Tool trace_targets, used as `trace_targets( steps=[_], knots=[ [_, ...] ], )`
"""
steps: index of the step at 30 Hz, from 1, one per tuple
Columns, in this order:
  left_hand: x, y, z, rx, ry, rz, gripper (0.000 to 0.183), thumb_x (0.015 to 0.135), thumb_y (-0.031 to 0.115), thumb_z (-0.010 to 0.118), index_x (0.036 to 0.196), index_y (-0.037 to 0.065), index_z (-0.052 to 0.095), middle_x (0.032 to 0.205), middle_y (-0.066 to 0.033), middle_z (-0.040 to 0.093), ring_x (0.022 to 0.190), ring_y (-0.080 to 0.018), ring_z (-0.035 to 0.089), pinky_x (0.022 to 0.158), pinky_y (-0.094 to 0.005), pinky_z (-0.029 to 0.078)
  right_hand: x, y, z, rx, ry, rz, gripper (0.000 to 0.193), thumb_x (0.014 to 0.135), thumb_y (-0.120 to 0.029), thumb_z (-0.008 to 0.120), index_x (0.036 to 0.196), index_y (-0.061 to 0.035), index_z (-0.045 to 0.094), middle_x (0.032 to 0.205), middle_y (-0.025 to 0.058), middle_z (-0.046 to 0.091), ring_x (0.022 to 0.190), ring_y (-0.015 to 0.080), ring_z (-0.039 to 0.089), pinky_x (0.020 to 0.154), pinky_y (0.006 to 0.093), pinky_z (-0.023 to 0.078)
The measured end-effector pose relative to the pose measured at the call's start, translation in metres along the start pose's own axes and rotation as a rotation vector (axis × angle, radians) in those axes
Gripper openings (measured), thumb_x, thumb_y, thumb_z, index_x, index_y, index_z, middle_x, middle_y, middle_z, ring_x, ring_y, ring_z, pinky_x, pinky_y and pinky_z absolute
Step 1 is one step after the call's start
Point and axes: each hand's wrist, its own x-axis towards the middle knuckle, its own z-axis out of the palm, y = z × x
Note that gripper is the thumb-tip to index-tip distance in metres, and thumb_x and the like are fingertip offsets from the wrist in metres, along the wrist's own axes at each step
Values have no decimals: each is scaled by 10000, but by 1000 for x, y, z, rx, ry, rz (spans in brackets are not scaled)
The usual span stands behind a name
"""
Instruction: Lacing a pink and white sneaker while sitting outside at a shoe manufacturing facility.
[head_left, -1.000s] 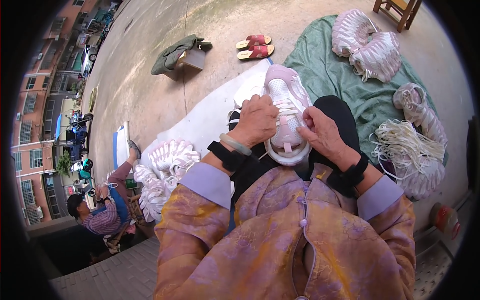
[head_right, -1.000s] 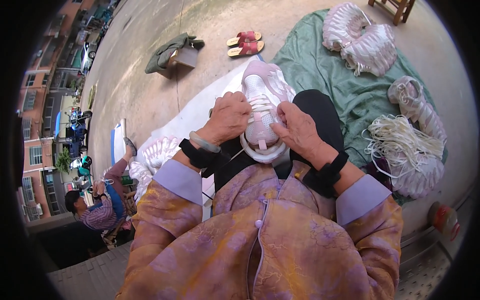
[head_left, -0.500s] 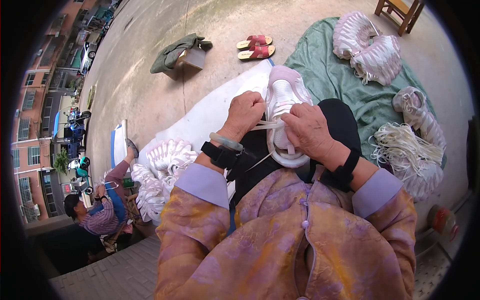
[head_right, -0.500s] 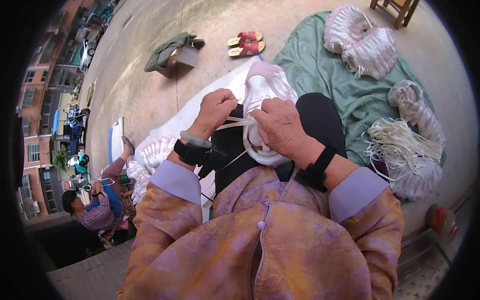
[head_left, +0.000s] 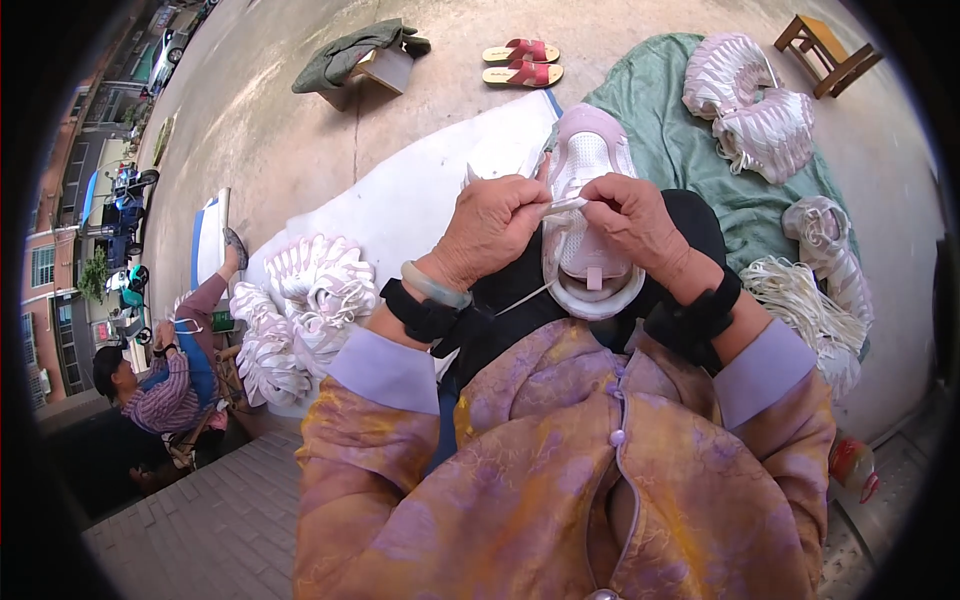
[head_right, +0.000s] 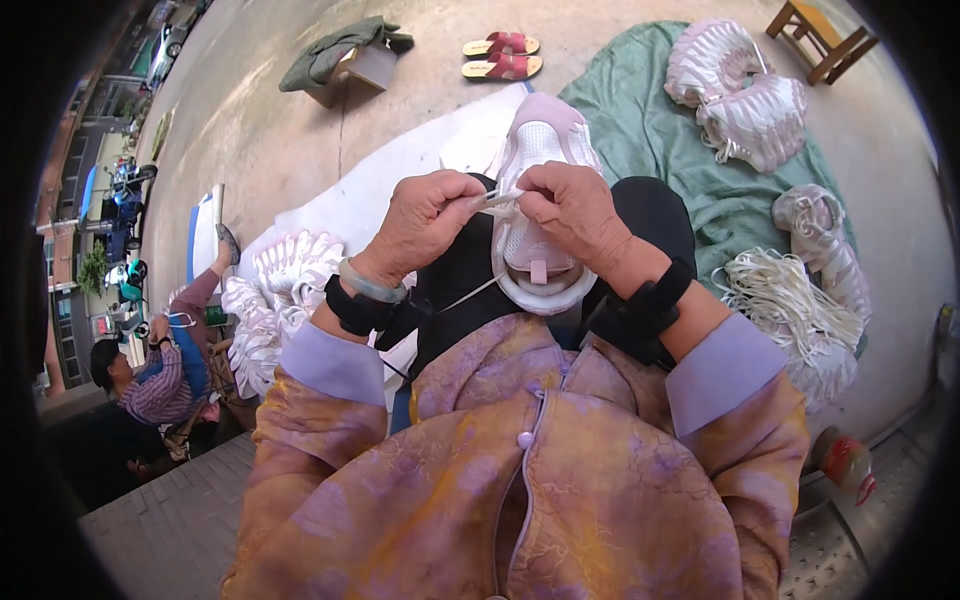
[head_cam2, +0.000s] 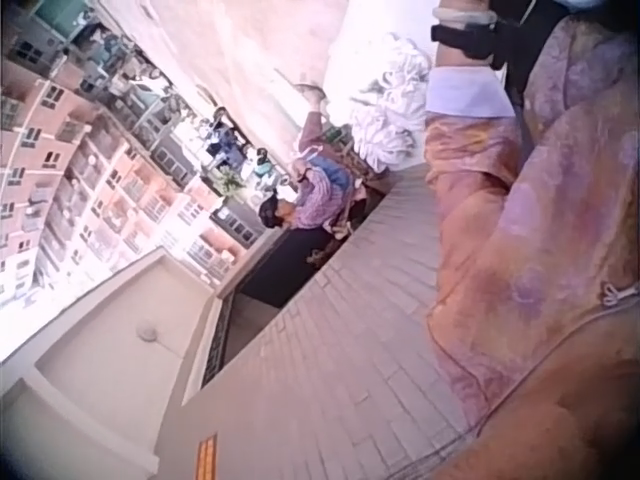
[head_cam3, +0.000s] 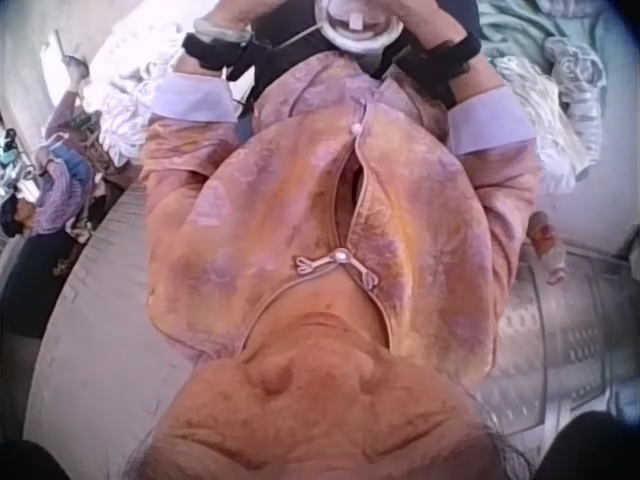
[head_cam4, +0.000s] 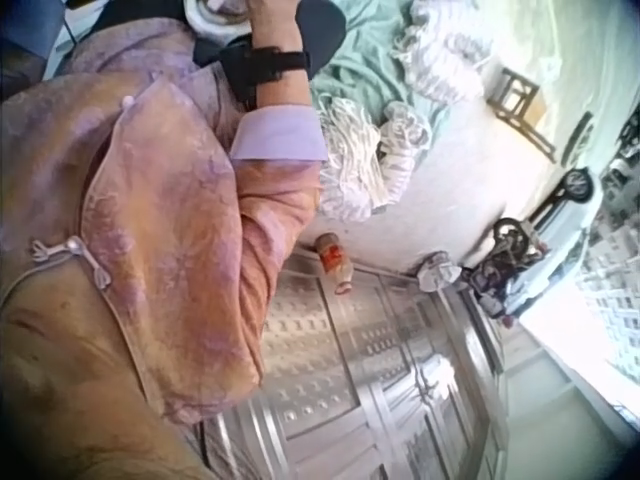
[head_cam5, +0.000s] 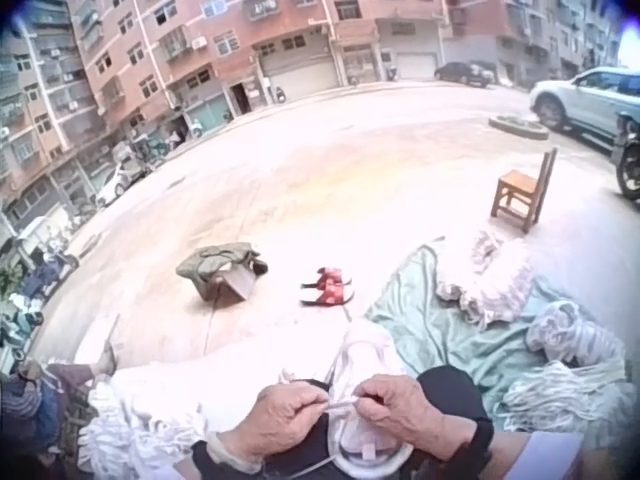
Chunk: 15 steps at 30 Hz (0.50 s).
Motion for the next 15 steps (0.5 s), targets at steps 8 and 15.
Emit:
trace_targets(
  steps=[8,15],
  knots=[
    [2,15,24,545,0,247,115,680,93,636,792,76,650,921,-77,573,839,-249,548,724,-372,391,9,-2,-11,225,-134,195,181,743,-149,556,781,20,611,557,28,497,556,84,463,524,249,403],
    [4,0,32,482,67,263,125,684,89,622,805,61,629,1050,-105,551,971,-284,513,816,-394,366,5,-4,-15,292,-94,226,178,787,-148,560,791,19,620,609,6,547,589,60,475,535,228,409]
  ],
)
